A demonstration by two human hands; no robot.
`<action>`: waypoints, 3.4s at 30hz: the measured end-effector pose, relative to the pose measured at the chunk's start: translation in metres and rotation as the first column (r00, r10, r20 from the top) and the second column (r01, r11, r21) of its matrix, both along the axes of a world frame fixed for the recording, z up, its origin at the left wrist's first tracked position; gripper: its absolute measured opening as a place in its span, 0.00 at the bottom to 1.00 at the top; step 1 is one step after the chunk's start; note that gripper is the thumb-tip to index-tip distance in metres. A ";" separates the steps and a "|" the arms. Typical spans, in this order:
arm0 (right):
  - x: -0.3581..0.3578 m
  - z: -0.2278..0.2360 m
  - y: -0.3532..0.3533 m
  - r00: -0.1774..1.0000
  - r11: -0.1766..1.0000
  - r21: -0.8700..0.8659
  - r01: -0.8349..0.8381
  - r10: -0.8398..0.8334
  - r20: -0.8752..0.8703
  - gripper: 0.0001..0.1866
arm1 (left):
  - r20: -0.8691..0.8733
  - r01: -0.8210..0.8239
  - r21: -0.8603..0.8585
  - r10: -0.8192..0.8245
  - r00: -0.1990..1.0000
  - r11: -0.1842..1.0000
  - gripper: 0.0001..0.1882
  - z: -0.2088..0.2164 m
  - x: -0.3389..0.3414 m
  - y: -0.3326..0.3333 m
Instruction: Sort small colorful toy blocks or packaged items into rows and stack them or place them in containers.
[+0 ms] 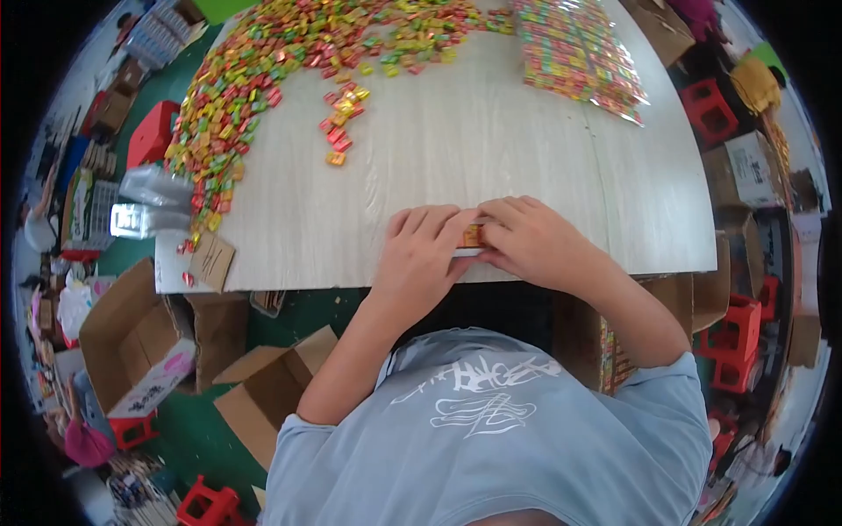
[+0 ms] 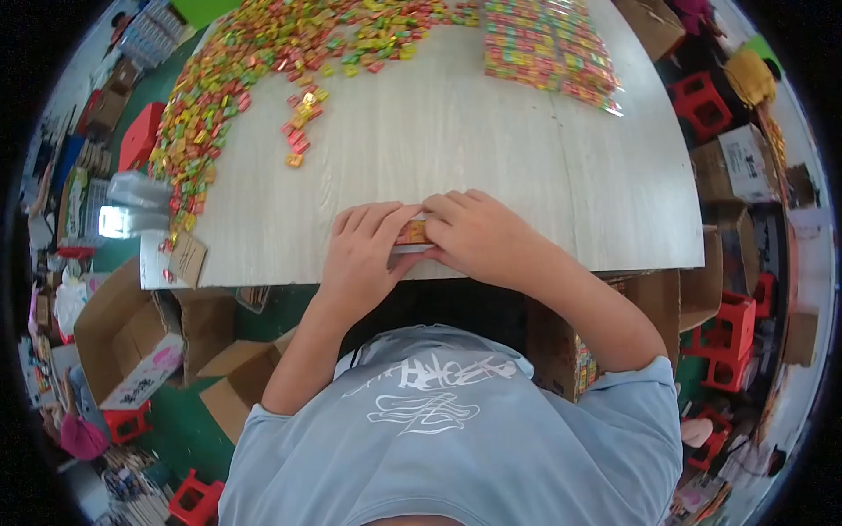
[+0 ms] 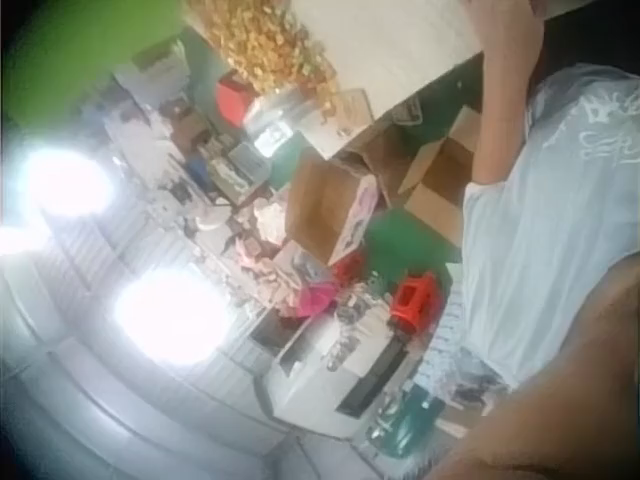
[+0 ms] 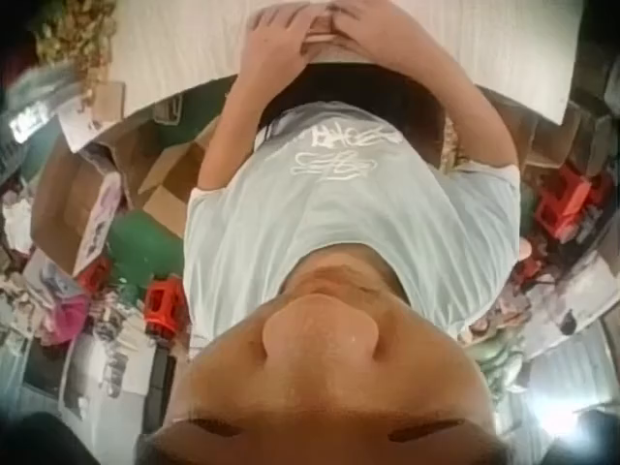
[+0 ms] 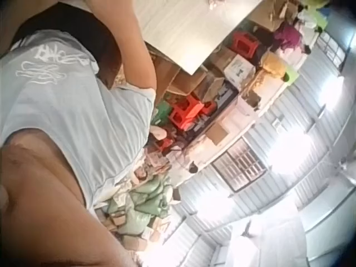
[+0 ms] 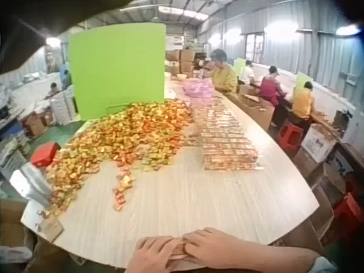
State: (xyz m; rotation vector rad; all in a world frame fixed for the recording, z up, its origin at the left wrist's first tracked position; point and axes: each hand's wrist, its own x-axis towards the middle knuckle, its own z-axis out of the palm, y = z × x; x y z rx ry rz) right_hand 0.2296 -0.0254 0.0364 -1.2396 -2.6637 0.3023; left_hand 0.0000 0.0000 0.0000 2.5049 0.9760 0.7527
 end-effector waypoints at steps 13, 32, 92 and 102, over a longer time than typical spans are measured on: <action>-0.006 0.000 0.004 1.000 0.997 0.073 -0.008 0.007 0.006 0.10 | 0.070 0.016 -0.007 -0.015 0.997 1.000 0.31 0.000 -0.003 0.000; -0.025 0.024 0.010 0.966 0.981 0.156 -0.113 0.072 0.247 0.12 | 0.059 -0.087 0.041 0.084 0.995 0.995 0.25 -0.001 -0.003 -0.003; 0.169 -0.002 0.008 0.827 0.827 0.005 0.562 -0.562 -0.030 0.08 | -0.028 -0.177 0.212 0.187 0.982 0.961 0.15 -0.016 -0.025 0.004; 0.162 -0.003 0.007 0.816 0.817 -0.018 0.576 -0.576 -0.050 0.10 | -0.038 -0.186 0.191 0.196 0.980 0.964 0.16 -0.017 -0.026 0.000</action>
